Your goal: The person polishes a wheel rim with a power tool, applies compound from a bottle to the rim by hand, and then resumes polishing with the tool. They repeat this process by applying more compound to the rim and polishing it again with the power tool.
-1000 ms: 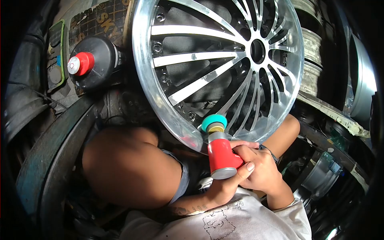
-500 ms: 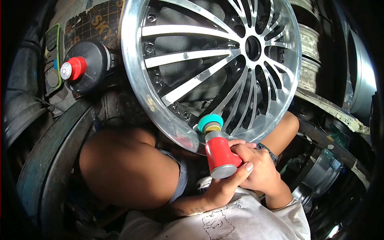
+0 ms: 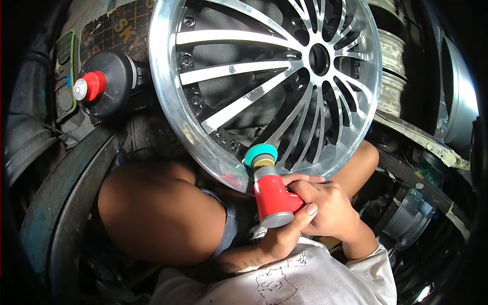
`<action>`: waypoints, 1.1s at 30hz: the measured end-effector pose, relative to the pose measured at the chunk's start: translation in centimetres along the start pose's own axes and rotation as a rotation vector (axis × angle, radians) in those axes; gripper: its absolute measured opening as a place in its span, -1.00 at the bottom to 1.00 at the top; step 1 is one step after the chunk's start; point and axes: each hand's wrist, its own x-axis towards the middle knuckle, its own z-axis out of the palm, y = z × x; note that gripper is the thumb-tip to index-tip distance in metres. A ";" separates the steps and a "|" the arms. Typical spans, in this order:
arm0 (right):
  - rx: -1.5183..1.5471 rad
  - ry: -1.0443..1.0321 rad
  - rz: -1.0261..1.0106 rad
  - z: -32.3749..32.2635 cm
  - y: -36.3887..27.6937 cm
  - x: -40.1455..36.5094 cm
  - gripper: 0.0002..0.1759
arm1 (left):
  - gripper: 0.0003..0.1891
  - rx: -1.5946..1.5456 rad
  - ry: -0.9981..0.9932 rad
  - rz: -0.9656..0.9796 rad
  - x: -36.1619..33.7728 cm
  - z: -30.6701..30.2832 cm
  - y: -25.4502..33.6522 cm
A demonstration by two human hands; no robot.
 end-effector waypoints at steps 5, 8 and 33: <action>0.022 0.048 0.039 0.0 0.0 -0.7 -0.51 | -0.34 0.031 -0.030 -0.074 0.0 0.1 -0.3; 0.067 0.022 0.079 -0.5 -0.5 -0.7 -0.53 | -0.28 0.055 -0.042 -0.068 -0.2 -0.2 -0.5; 0.273 -0.021 0.178 -1.5 0.3 0.0 -0.54 | -0.19 0.362 -0.091 0.090 0.0 0.3 -0.7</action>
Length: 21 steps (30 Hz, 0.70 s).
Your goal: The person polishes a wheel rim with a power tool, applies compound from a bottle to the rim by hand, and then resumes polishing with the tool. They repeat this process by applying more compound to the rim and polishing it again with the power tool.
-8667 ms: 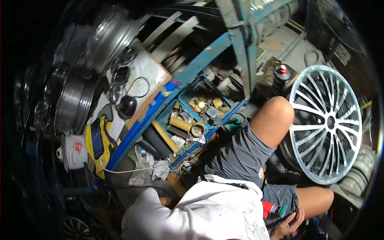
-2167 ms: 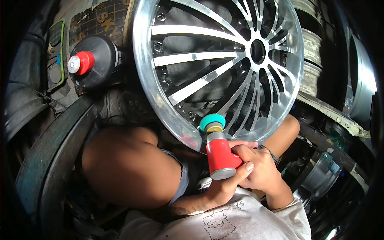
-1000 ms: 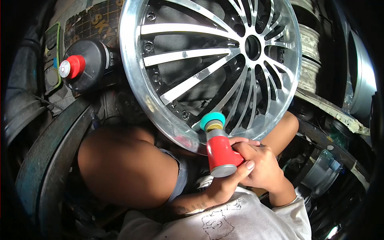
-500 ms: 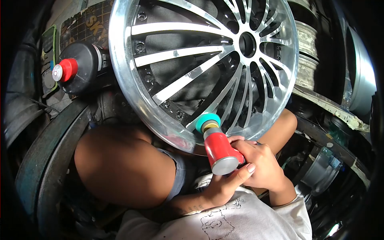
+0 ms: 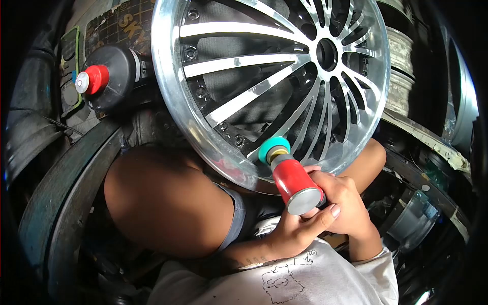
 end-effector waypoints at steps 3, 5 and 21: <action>-0.037 0.015 -0.059 -0.3 -0.1 0.0 -0.52 | -0.21 0.011 -0.043 0.000 0.1 -0.1 0.0; -0.096 0.006 -0.062 -0.1 -0.3 0.0 -0.50 | -0.24 -0.060 0.025 -0.006 0.0 0.2 -0.1; -0.349 -0.094 -0.196 -0.1 -1.0 1.3 -0.58 | -0.15 -0.454 0.103 -0.131 0.4 0.2 1.3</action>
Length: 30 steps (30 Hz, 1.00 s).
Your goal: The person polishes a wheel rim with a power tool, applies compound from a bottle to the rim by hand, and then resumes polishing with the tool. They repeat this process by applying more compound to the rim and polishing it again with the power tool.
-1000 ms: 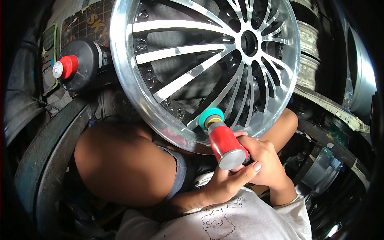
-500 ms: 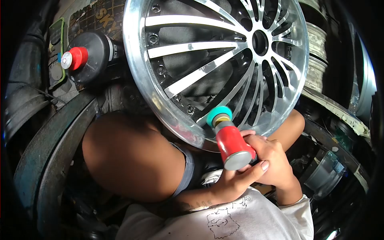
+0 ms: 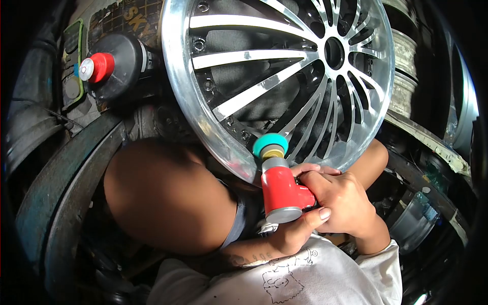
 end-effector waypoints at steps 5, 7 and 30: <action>-0.023 0.027 0.023 0.1 -0.5 -0.1 -0.56 | -0.12 -0.009 -0.011 -0.017 0.0 0.0 0.1; -0.030 0.038 0.042 0.3 -0.4 -0.5 -0.55 | -0.13 0.045 -0.051 -0.025 0.2 -0.5 -0.2; 1.308 0.542 0.110 2.5 6.1 -10.7 -0.52 | -0.46 0.686 -0.426 -0.005 0.2 -0.3 -1.7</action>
